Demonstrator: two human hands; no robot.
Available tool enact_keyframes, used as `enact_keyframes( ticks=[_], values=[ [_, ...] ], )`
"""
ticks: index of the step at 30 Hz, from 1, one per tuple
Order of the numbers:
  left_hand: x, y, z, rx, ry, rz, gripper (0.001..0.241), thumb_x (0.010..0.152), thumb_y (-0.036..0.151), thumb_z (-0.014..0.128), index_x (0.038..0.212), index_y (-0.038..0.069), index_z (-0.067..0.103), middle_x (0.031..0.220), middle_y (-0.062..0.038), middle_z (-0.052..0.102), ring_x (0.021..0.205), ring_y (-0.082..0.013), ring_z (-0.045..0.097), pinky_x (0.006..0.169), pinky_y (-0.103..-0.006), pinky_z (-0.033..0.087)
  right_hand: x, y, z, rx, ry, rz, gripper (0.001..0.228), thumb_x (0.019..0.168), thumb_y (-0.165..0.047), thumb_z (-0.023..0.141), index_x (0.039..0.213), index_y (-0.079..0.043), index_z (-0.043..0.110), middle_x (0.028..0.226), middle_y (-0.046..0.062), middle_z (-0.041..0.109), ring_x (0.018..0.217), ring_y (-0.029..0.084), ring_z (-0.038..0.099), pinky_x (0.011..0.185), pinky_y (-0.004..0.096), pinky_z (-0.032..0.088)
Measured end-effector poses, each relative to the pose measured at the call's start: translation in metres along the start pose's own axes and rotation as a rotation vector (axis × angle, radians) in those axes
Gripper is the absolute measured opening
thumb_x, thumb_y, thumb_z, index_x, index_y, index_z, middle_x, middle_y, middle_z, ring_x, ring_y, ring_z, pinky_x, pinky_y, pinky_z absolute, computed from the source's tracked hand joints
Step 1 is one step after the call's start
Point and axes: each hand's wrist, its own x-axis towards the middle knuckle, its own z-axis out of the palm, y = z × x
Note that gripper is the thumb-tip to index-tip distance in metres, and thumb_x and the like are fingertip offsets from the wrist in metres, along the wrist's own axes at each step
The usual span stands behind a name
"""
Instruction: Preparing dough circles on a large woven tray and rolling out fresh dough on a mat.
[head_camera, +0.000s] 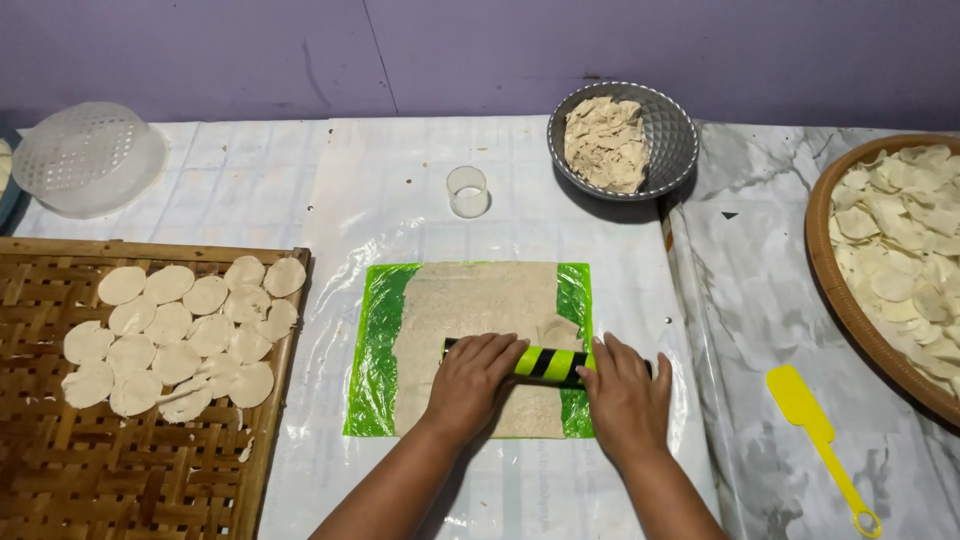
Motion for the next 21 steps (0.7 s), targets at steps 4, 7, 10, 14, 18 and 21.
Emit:
enact_keyframes(
  ticks=[4, 7, 10, 14, 18, 21],
  values=[
    [0.002, -0.001, 0.006, 0.050, 0.057, 0.090, 0.058, 0.094, 0.035, 0.066, 0.145, 0.009, 0.053, 0.147, -0.012, 0.057, 0.137, -0.0309, 0.050, 0.113, -0.0485, 0.035, -0.003, 0.005, 0.019, -0.033, 0.097, 0.007, 0.054, 0.103, -0.041, 0.041, 0.146, -0.010, 0.051, 0.157, 0.010, 0.046, 0.144, 0.021, 0.041, 0.120, 0.068, 0.006],
    [0.030, -0.006, 0.012, 0.098, 0.001, -0.002, 0.051, 0.104, 0.040, 0.049, 0.147, 0.012, 0.052, 0.155, -0.010, 0.050, 0.146, -0.0301, 0.040, 0.120, -0.0492, 0.026, 0.030, 0.005, 0.011, -0.135, -0.096, 0.084, 0.055, 0.105, -0.042, 0.031, 0.151, -0.015, 0.045, 0.164, 0.008, 0.033, 0.152, 0.019, 0.028, 0.120, 0.067, -0.002],
    [0.067, -0.019, 0.020, 0.177, -0.094, -0.090, 0.055, 0.105, 0.042, 0.033, 0.151, 0.014, 0.046, 0.161, -0.009, 0.039, 0.152, -0.0285, 0.028, 0.124, -0.0500, 0.014, 0.073, 0.006, 0.005, -0.094, -0.245, 0.139, 0.057, 0.104, -0.040, 0.025, 0.156, -0.019, 0.036, 0.169, 0.007, 0.019, 0.156, 0.020, 0.014, 0.119, 0.067, -0.008],
    [0.109, -0.033, 0.020, 0.236, -0.250, -0.172, 0.059, 0.105, 0.042, 0.026, 0.156, 0.014, 0.034, 0.167, -0.009, 0.024, 0.156, -0.0262, 0.014, 0.125, -0.0503, 0.004, 0.122, 0.011, 0.008, -0.056, -0.353, 0.177, 0.060, 0.103, -0.044, 0.023, 0.160, -0.025, 0.026, 0.171, 0.008, 0.007, 0.156, 0.021, 0.003, 0.118, 0.066, -0.009],
    [0.133, -0.042, 0.024, 0.223, -0.237, -0.250, 0.064, 0.103, 0.040, 0.028, 0.160, 0.011, 0.022, 0.170, -0.011, 0.013, 0.157, -0.0262, 0.006, 0.125, -0.0513, 0.000, 0.152, 0.015, 0.010, -0.056, -0.299, 0.158, 0.065, 0.101, -0.050, 0.028, 0.161, -0.027, 0.022, 0.171, 0.008, 0.001, 0.157, 0.022, -0.002, 0.118, 0.064, -0.006],
    [0.129, -0.035, 0.019, 0.237, -0.202, -0.285, 0.067, 0.101, 0.038, 0.031, 0.160, 0.008, 0.022, 0.170, -0.014, 0.011, 0.157, -0.0278, 0.005, 0.124, -0.0527, -0.001, 0.146, 0.018, 0.013, -0.075, -0.237, 0.096, 0.065, 0.100, -0.049, 0.030, 0.160, -0.026, 0.023, 0.171, 0.009, 0.001, 0.157, 0.022, -0.002, 0.119, 0.062, -0.004]
  ],
)
